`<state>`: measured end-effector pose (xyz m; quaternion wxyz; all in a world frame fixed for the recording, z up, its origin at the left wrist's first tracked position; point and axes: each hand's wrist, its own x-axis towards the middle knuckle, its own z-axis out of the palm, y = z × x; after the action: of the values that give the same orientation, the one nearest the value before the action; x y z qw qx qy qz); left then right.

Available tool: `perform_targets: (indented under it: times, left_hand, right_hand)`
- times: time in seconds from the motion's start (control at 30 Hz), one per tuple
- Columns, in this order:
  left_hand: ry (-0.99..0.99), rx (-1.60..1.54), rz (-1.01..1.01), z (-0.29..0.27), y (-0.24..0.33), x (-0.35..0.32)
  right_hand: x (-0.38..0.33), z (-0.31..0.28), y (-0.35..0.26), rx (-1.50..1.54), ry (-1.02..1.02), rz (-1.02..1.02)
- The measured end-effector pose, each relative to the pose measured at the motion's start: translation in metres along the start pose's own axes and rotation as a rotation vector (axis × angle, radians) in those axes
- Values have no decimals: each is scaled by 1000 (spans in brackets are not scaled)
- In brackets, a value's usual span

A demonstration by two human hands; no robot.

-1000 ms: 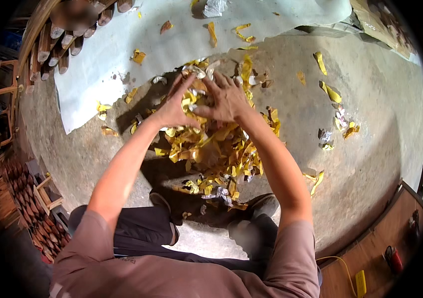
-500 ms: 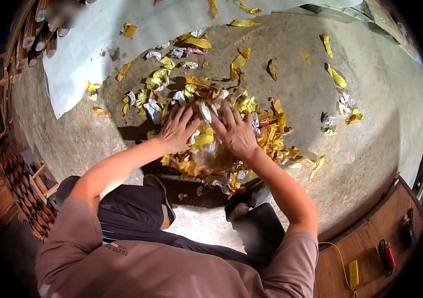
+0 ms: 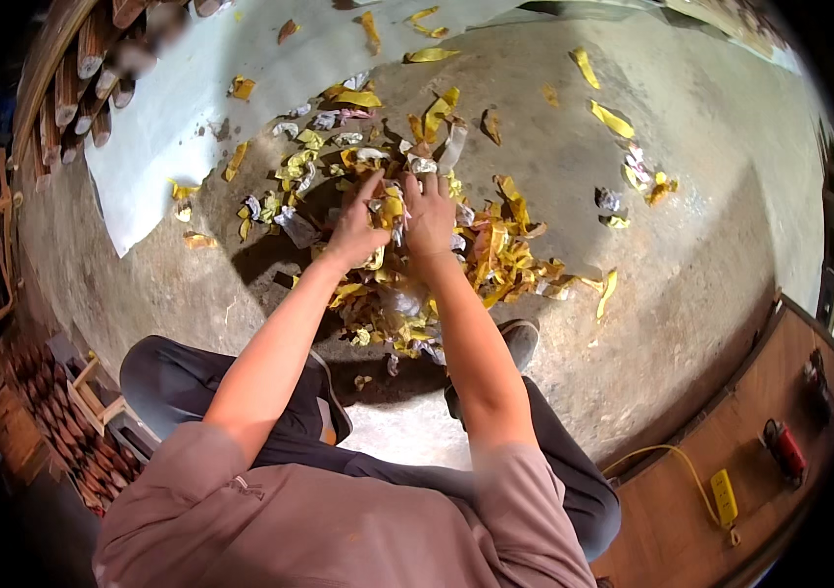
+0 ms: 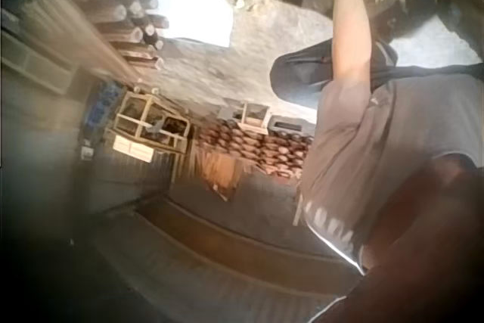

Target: The person moves around a workshop, handling small wooden pieces and wiping a workbench with a cloth. They then walk to a pile of debris on the floor, squat down, and gather the scattered material into a bundle by hand.

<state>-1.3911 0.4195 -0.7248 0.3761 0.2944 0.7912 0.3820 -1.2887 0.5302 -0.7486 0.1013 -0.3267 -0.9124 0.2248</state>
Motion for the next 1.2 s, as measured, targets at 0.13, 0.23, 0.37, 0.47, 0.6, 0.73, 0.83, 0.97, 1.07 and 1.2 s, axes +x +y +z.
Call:
perform_targets:
  times: [0.13,0.23,0.37,0.47,0.6,0.73,0.83,0.97,1.07,1.2]
  left_hand:
    - [6,-356,-94,-2,31,-9]
    - [325,303,117,27,-17,-8]
    - [275,11,142,29,-7,-12]
    - [311,267,91,32,-7,-13]
    - [308,367,87,34,12,-14]
    - [331,358,162,39,-7,-10]
    - [150,-39,-110,28,-22,9]
    - [99,-110,-328,23,17,25]
    - [164,228,-414,33,-9,36]
    - [51,305,-540,23,16,40]
  right_hand:
    - [-1,-14,-8,192,-121,32]
    - [4,-45,5,402,-419,45]
    - [15,-122,4,326,-725,-14]
    - [-15,-137,34,213,-187,311]
    - [-63,-83,78,-81,-59,836]
    - [-47,-32,-27,556,119,791]
    - [-52,19,-57,577,221,533]
    - [-52,15,-46,731,25,376]
    - [-43,-50,-36,257,-203,187]
    - [-73,-77,-61,-291,-416,92]
